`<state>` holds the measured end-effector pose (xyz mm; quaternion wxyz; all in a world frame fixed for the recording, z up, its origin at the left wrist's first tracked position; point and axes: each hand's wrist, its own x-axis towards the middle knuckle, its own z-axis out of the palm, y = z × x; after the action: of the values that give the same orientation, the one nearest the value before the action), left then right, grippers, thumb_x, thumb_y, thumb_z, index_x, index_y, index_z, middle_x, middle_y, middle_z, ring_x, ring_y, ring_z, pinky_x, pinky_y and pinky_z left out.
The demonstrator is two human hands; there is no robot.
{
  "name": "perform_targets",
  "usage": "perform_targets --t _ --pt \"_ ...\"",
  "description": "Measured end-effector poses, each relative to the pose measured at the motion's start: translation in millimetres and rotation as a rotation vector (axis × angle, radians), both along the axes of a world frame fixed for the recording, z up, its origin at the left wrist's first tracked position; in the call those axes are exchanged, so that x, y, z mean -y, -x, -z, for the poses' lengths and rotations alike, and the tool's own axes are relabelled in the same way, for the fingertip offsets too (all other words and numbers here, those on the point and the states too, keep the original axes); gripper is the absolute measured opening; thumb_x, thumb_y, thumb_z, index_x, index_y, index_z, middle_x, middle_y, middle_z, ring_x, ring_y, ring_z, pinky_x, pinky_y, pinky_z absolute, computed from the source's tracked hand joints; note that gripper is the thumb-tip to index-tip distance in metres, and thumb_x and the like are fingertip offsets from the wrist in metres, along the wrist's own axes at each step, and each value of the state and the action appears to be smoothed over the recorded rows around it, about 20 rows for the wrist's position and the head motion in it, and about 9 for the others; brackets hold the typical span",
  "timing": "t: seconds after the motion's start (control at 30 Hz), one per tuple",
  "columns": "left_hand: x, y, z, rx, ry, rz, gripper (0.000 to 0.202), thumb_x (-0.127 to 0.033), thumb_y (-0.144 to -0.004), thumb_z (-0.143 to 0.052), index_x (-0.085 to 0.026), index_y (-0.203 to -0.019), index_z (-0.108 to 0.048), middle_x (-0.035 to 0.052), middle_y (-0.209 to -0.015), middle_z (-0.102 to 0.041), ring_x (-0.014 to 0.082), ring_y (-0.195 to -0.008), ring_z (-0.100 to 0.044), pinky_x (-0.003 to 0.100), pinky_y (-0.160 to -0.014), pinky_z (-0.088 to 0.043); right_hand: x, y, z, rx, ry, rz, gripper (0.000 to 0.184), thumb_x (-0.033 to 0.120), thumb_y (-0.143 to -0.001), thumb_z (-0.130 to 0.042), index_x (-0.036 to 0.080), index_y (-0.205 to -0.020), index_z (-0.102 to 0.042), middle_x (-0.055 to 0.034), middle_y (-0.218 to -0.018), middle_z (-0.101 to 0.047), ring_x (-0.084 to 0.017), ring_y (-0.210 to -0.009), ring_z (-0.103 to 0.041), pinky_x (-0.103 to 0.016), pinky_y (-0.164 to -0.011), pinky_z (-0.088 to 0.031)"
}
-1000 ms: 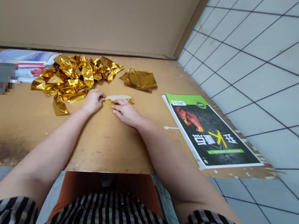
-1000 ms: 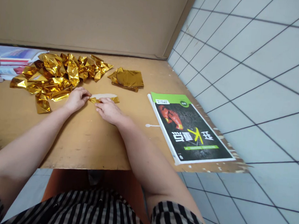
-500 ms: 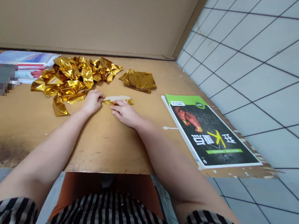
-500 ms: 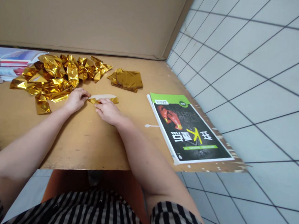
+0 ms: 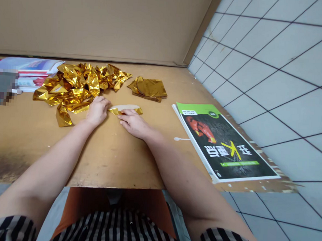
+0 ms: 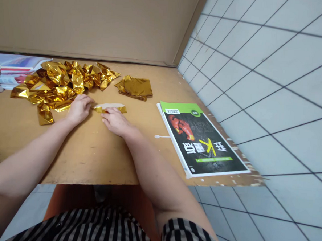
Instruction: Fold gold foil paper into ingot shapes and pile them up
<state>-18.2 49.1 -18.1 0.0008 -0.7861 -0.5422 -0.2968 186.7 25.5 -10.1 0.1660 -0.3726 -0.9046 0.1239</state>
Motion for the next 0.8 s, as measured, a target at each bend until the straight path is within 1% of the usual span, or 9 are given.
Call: perform_targets --t 0.1,0.17,0.23,0.33,0.47,0.63,0.8 --pt "7 -5 -6.4 -0.071 -0.015 0.109 0.031 -0.013 -0.086 -0.044 -0.02 -0.094 -0.073 0.0092 -0.094 -0.065 0.0257 -0.094 -0.056 0.04 -0.088 -0.049 -1 0 0.9 0.0 -0.004 0.002 0.033 0.023 -0.096 -0.048 0.02 -0.12 -0.07 -0.0121 -0.12 -0.063 -0.025 -0.117 -0.052 -0.047 -0.105 -0.041" --pt "11 -10 -8.6 -0.133 0.032 0.179 0.031 -0.012 -0.085 -0.044 -0.019 -0.094 -0.073 0.0097 -0.092 -0.065 0.0259 -0.092 -0.056 0.04 -0.086 -0.05 -1 1 0.7 0.004 -0.003 0.004 0.033 0.023 -0.096 -0.048 0.019 -0.12 -0.07 -0.0121 -0.121 -0.063 -0.025 -0.116 -0.052 -0.047 -0.105 -0.041" --pt "12 -15 -8.6 -0.183 0.089 0.215 0.031 -0.014 -0.086 -0.044 -0.018 -0.094 -0.073 0.0105 -0.09 -0.065 0.0263 -0.091 -0.057 0.04 -0.085 -0.05 -1 2 0.1 0.015 0.001 0.007 0.034 0.023 -0.096 -0.047 0.017 -0.121 -0.07 -0.013 -0.122 -0.063 -0.026 -0.117 -0.051 -0.048 -0.106 -0.04" --pt "11 -18 -6.2 -0.208 0.131 0.221 0.031 -0.018 -0.09 -0.043 -0.017 -0.092 -0.074 0.011 -0.092 -0.065 0.0261 -0.091 -0.058 0.04 -0.086 -0.051 -1 2 -0.9 0.019 0.009 0.008 0.034 0.024 -0.096 -0.047 0.016 -0.121 -0.069 -0.0135 -0.122 -0.062 -0.026 -0.118 -0.051 -0.047 -0.106 -0.04" --pt "9 -17 -3.7 -0.183 0.13 0.216 0.027 -0.023 -0.09 -0.047 -0.019 -0.092 -0.074 0.0098 -0.092 -0.065 0.0256 -0.092 -0.058 0.039 -0.086 -0.052 0 2 -1.5 -0.007 0.011 0.002 0.031 0.024 -0.096 -0.049 0.021 -0.118 -0.071 -0.011 -0.121 -0.063 -0.024 -0.116 -0.052 -0.046 -0.105 -0.04" --pt "8 -16 -2.3 -0.173 0.128 0.215 0.026 -0.025 -0.09 -0.049 -0.019 -0.095 -0.074 0.0094 -0.094 -0.065 0.0255 -0.092 -0.058 0.04 -0.088 -0.051 0 0 -3.5 0.016 0.015 -0.007 0.032 0.022 -0.096 -0.048 0.018 -0.117 -0.071 -0.0127 -0.124 -0.064 -0.025 -0.118 -0.053 -0.046 -0.105 -0.041" --pt "8 -15 -0.8 -0.144 0.133 0.208 0.023 -0.031 -0.089 -0.054 -0.02 -0.096 -0.072 0.0083 -0.094 -0.064 0.0254 -0.094 -0.058 0.039 -0.089 -0.05 -6 -11 -6.5 0.009 0.001 0.02 0.03 0.02 -0.094 -0.05 0.024 -0.109 -0.075 -0.0084 -0.121 -0.067 -0.024 -0.115 -0.058 -0.046 -0.104 -0.042"
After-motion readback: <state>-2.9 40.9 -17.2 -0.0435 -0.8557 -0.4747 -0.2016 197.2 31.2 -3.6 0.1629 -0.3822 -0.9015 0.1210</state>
